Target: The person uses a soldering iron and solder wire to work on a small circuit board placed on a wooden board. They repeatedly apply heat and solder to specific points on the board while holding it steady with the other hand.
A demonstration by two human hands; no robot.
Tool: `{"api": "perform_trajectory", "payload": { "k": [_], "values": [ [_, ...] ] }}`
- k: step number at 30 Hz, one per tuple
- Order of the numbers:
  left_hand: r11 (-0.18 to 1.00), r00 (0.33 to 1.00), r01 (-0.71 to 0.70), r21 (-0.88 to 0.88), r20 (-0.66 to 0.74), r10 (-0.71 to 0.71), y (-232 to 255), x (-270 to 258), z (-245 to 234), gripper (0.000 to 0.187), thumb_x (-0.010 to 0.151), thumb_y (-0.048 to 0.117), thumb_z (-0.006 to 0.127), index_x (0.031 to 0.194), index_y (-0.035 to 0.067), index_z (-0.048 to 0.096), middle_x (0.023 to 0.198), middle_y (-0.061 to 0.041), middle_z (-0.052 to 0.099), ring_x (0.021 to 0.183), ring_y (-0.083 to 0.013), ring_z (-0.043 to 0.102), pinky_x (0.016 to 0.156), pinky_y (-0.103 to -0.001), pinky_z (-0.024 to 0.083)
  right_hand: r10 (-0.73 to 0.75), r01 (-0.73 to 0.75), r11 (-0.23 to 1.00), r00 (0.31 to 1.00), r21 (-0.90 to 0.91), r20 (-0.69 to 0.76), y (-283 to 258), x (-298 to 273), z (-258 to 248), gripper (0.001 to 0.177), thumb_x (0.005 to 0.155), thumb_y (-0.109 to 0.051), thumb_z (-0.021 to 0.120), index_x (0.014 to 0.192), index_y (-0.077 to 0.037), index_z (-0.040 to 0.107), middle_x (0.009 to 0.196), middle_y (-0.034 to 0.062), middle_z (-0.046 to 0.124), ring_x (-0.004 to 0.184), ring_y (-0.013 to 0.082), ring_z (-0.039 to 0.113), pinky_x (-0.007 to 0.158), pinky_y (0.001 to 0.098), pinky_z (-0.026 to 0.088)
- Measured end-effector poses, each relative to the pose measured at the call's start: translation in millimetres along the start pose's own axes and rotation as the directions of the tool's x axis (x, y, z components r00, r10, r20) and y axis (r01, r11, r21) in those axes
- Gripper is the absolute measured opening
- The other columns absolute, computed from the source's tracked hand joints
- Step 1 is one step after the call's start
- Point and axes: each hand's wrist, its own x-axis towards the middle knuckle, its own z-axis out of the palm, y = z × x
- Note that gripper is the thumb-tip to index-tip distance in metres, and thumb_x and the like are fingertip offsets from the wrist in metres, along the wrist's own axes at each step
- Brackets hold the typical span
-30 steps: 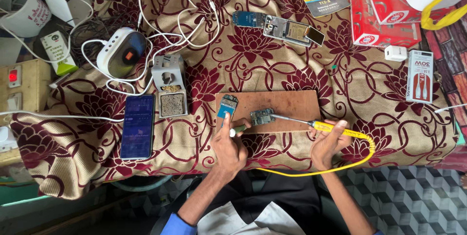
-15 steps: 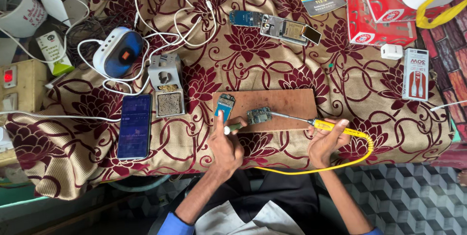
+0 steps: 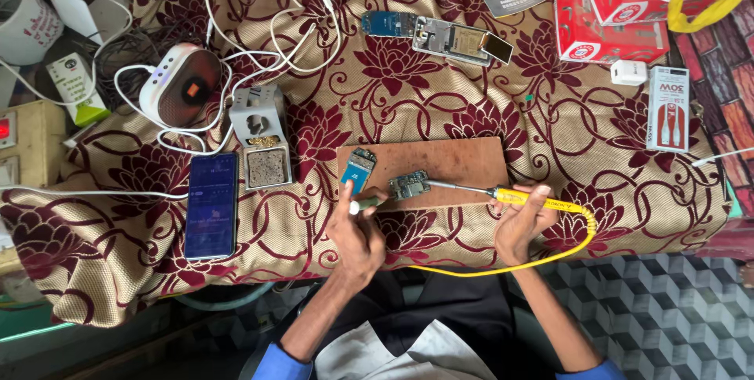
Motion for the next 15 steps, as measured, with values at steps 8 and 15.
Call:
{"api": "perform_trajectory", "payload": {
  "k": [8,15],
  "values": [
    [0.989,0.972,-0.148,0.023,0.186,0.141,-14.8,-15.4,-0.5,0.076,0.077,-0.013,0.055,0.145,0.017,0.04,0.122,-0.005,0.075,0.075,-0.0088,0.069,0.063,-0.027,0.041,0.013,-0.011,0.997,1.0,-0.083,0.017,-2.2,1.9,4.5,0.045,0.114,-0.039,0.053,0.1,0.004,0.05,0.075,0.0169,0.059,0.059,0.0244,0.062,0.053,0.0312,0.049],
    [0.985,0.957,-0.165,-0.048,0.233,0.171,-20.1,-27.3,6.8,0.057,0.075,-0.013,0.058,0.123,0.016,0.046,0.117,-0.008,0.079,0.07,-0.0109,0.063,0.056,-0.027,0.047,-0.018,0.018,0.999,1.0,-0.036,0.002,-0.4,1.3,7.3,0.048,0.113,-0.044,0.05,0.105,0.003,0.05,0.08,0.0193,0.065,0.064,0.0238,0.065,0.055,0.0296,0.05]
  ]
}}
